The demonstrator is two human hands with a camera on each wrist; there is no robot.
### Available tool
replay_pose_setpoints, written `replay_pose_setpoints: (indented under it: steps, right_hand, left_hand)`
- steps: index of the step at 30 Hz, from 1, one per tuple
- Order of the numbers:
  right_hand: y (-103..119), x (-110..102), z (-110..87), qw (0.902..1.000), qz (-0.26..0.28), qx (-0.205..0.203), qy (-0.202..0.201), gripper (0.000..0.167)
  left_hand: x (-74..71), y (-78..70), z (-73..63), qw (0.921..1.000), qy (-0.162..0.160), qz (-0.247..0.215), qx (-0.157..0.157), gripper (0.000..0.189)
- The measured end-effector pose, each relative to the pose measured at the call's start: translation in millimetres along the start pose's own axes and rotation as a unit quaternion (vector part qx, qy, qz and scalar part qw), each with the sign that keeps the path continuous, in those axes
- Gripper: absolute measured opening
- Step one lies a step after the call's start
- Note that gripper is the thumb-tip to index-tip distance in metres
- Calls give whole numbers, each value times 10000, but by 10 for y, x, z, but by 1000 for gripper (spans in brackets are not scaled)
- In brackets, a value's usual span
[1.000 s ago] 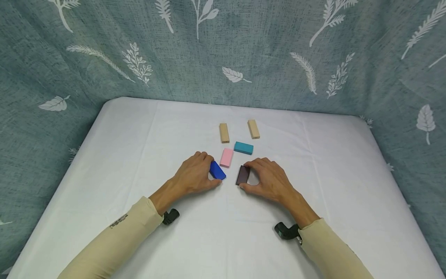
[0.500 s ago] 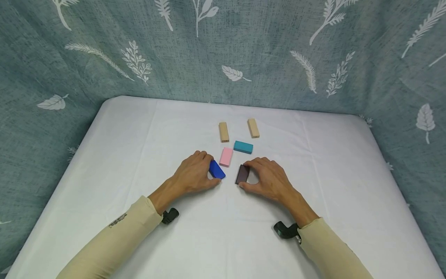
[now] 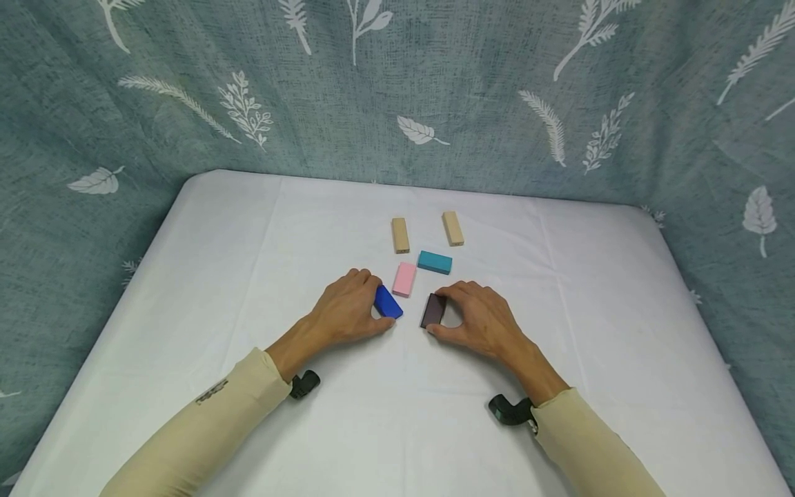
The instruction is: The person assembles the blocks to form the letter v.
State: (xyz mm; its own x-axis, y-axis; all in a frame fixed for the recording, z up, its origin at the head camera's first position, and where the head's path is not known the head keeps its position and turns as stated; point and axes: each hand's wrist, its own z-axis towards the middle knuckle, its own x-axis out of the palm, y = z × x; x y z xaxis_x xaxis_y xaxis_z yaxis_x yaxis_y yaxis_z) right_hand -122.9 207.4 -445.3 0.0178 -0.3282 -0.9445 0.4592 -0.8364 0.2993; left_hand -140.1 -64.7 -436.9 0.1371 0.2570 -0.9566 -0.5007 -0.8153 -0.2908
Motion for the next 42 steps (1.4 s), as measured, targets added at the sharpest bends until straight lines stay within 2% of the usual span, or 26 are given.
replay_pose_setpoints:
  steps: [11, 20, 28, 42]
  right_hand:
    - [21, -27, -35, 10000, 16, 21, -93, 64]
    - [121, -86, -96, 9997, 33, -72, -225, 61]
    - [209, -81, -172, 9998, 115, -49, -128, 59]
    - [357, -94, -316, 9997, -44, -176, -137, 57]
  left_hand:
    - [-31, -18, 5, 9999, 102, 23, -74, 68]
    - [-23, -15, 12, 9999, 117, 76, -70, 69]
    - [-28, -12, 8, 9999, 115, 65, -35, 69]
    - [-26, -8, 8, 9999, 136, 71, -48, 70]
